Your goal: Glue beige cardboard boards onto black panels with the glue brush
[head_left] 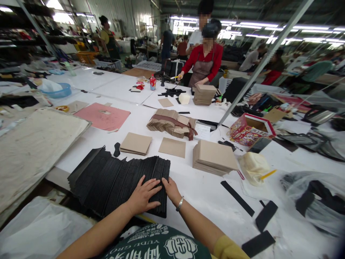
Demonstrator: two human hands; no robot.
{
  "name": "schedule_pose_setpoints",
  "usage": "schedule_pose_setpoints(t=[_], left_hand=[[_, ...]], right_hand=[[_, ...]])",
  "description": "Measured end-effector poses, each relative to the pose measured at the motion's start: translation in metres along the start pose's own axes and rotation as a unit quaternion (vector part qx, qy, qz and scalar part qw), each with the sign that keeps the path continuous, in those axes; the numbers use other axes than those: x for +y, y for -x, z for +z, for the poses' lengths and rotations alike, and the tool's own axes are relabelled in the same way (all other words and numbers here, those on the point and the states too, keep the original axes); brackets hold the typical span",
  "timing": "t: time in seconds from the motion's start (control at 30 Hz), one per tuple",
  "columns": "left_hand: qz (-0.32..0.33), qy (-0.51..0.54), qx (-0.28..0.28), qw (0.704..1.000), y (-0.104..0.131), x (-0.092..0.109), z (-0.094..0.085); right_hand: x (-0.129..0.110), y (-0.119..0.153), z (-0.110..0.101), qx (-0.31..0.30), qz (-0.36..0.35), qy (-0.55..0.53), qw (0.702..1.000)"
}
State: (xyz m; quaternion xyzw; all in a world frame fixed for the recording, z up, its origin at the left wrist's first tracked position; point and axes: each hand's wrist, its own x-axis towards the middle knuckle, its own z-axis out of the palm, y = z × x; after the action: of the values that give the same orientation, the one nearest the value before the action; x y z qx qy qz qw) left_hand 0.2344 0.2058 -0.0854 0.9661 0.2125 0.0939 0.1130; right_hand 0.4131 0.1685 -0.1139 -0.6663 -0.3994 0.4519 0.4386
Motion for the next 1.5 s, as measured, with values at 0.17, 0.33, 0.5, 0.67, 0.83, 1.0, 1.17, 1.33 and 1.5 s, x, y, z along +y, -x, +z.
schedule_pose_setpoints(t=[0.17, 0.33, 0.5, 0.67, 0.83, 1.0, 1.17, 1.33, 1.5], left_hand=[[0.000, 0.000, -0.003, 1.000, 0.000, 0.000, -0.001], [-0.002, 0.000, -0.004, 1.000, 0.000, 0.000, -0.001], [0.005, 0.000, 0.003, 1.000, 0.000, -0.001, -0.001], [0.007, 0.001, -0.001, 1.000, 0.001, -0.002, -0.002], [0.009, -0.003, -0.012, 1.000, 0.001, 0.000, -0.005], [0.007, -0.013, -0.007, 1.000, -0.004, 0.004, -0.011], [0.052, -0.022, -0.029, 0.998, -0.008, 0.001, -0.018], [0.037, -0.012, -0.022, 0.999, -0.005, -0.003, -0.018], [0.033, -0.009, -0.014, 0.999, -0.003, -0.003, -0.016]], right_hand=[[0.000, 0.001, 0.001, 0.002, -0.006, -0.004, 1.000], [0.000, 0.000, 0.000, -0.001, -0.012, 0.008, 1.000], [-0.004, -0.002, 0.000, 0.009, 0.006, 0.031, 0.999], [-0.001, -0.007, -0.005, -0.017, -0.002, 0.026, 1.000], [0.005, -0.008, -0.011, -0.016, 0.014, 0.005, 1.000], [0.003, -0.008, -0.011, -0.014, 0.002, 0.031, 0.999], [0.000, -0.009, -0.008, -0.003, 0.009, 0.033, 0.999], [0.001, -0.008, -0.007, 0.000, 0.007, 0.033, 0.999], [-0.001, -0.007, -0.006, 0.009, 0.008, 0.036, 0.999]])
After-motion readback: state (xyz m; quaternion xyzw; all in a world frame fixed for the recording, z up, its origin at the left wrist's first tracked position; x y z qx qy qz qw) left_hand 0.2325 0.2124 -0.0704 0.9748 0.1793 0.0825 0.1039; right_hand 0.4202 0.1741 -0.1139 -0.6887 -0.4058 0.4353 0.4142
